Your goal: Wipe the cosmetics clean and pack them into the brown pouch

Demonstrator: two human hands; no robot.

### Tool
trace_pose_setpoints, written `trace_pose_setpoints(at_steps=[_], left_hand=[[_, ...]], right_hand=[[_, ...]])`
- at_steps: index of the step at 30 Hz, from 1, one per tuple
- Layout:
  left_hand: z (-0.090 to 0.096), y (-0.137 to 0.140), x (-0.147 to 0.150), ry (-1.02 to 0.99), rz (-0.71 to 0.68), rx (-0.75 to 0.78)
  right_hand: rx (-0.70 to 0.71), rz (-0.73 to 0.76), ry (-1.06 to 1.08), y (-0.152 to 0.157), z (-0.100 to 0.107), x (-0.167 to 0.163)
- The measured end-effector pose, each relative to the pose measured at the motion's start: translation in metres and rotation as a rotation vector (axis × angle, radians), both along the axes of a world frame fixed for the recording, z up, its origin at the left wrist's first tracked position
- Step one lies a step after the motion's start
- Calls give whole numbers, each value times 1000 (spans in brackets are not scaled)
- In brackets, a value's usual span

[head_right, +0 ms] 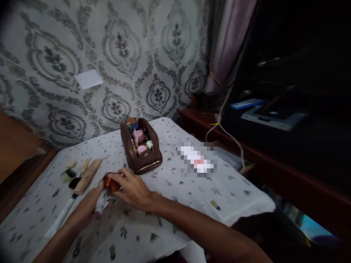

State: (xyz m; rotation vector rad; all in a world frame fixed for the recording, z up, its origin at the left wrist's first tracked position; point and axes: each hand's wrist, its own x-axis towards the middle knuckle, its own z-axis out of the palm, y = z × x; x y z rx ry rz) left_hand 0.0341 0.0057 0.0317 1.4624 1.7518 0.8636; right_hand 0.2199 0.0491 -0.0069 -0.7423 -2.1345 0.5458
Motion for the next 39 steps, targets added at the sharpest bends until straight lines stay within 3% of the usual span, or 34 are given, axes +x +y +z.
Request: trace_pose_setpoints(at_steps=[3,8,11,15,21,27,32,39], left_hand=[[-4,0,-1,-76,3,-149],[-13,2,-12,60,-78,167],[-19,-1,-14,102,-89,257],[-31,-6,-9,192,-142,366],[-50,-10,-9,396,-260,652],[-55,-7,-20,400,-182,528],[-60,-23,-17,475,-270,667],[-65,-29,-20,528,-245,597]], right_hand=[[-102,-9,87,1,-10,-3],[-336,-95,-12,-2,-15,-10],[-426,-141,-76,-4,-14,-13],[-388,-153,-29,-1,-17,-13],[-314,-72,52,2,-26,-12],[-319,-66,116,2,-30,-14],[-414,-100,130,4,-29,-14],[-453,-115,146,6,-31,-13]])
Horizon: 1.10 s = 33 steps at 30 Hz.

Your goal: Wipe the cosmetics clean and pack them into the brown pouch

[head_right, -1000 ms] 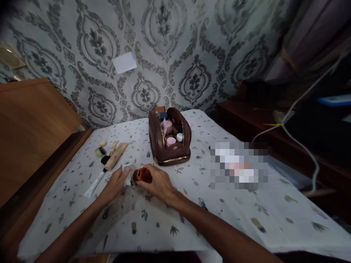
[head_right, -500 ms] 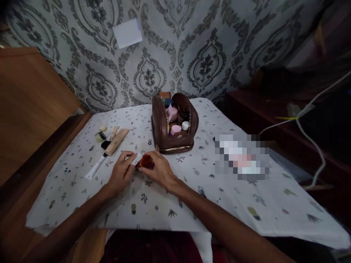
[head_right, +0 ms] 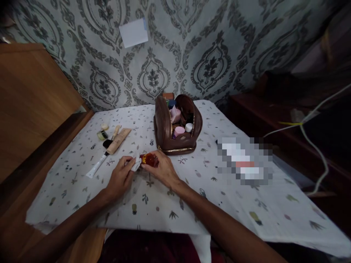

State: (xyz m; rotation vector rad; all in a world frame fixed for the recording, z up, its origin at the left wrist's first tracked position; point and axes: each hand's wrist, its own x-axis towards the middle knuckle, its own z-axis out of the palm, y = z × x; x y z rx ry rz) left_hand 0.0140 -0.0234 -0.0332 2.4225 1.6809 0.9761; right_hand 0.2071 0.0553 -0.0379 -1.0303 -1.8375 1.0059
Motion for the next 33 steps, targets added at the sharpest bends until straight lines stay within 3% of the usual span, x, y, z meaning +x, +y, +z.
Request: trace_pose_setpoints(at_steps=[6,13,18,24,28,33], left_hand=[[1,-1,-4,-52,-10,-53],[22,3,-8,-127,-103,-58],[36,15,-11,-212,-151,-231],[25,29,-26,-312,-168,-423],[22,27,-28,-324,-151,-419],[36,19,-23,-300,-175,-337]], right_hand=[[42,55,6,2,-2,1],[127,304,-14,-1,-1,3],[59,329,-25,-2,3,6],[19,367,-31,-5,3,6],[-29,361,-38,-6,1,5],[-36,322,-52,-5,-2,3]])
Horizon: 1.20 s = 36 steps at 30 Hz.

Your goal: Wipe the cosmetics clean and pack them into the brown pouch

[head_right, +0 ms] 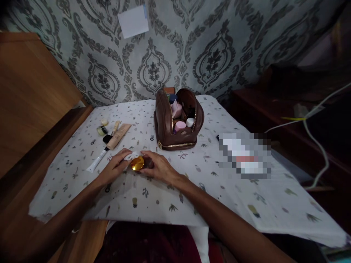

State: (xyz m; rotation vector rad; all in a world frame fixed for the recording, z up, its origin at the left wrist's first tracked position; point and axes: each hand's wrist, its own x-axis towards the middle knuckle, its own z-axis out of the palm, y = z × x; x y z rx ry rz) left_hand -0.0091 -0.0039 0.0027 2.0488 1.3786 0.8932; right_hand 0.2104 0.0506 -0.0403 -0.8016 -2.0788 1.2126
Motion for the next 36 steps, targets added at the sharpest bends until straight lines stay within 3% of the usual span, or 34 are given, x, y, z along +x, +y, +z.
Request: trace_pose_setpoints(at_steps=[7,10,14,20,25,31,36], left_hand=[[11,-23,17,435,-117,244],[10,-32,18,515,-181,324],[7,-42,7,477,-217,379],[-11,-49,-8,402,-131,383],[-21,-49,-3,424,-95,344],[-13,-49,5,398,-105,259],[7,-36,6,299,-127,241]], right_hand=[[45,-28,-74,0,0,-1],[46,-28,-68,-2,2,0],[28,18,-48,-4,6,1],[187,160,-16,-5,9,0],[234,163,2,-5,12,-3],[265,63,-84,-3,12,-9],[282,63,-154,0,14,-9]])
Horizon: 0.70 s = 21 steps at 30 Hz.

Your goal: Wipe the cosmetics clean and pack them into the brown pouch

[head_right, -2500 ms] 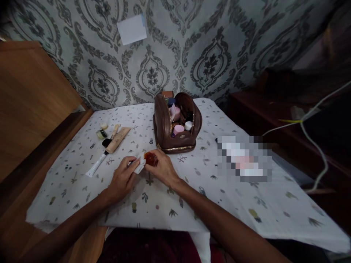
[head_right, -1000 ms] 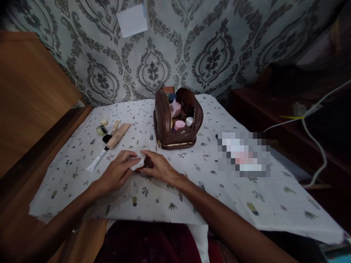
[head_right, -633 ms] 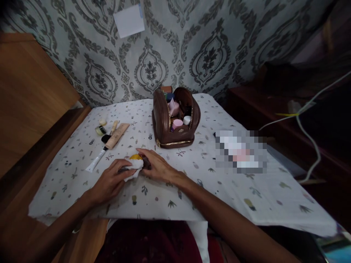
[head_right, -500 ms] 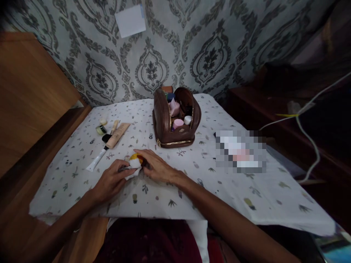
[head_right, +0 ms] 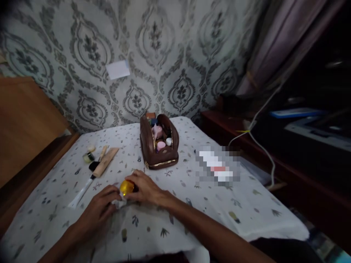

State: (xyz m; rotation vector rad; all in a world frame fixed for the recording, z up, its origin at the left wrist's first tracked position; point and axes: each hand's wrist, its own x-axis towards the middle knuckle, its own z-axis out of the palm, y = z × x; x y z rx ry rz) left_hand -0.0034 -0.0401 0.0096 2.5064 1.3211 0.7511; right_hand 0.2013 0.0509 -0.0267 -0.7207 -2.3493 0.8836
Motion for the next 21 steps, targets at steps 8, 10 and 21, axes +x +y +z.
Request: trace_pose_setpoints(at_steps=[8,10,21], left_hand=[[77,58,24,-46,63,81],[94,78,38,-21,80,142],[142,196,114,470,-18,261]], right_hand=[[31,-63,-27,-2,28,37],[35,-99,1,-3,39,55],[-36,-172,37,-6,90,126]])
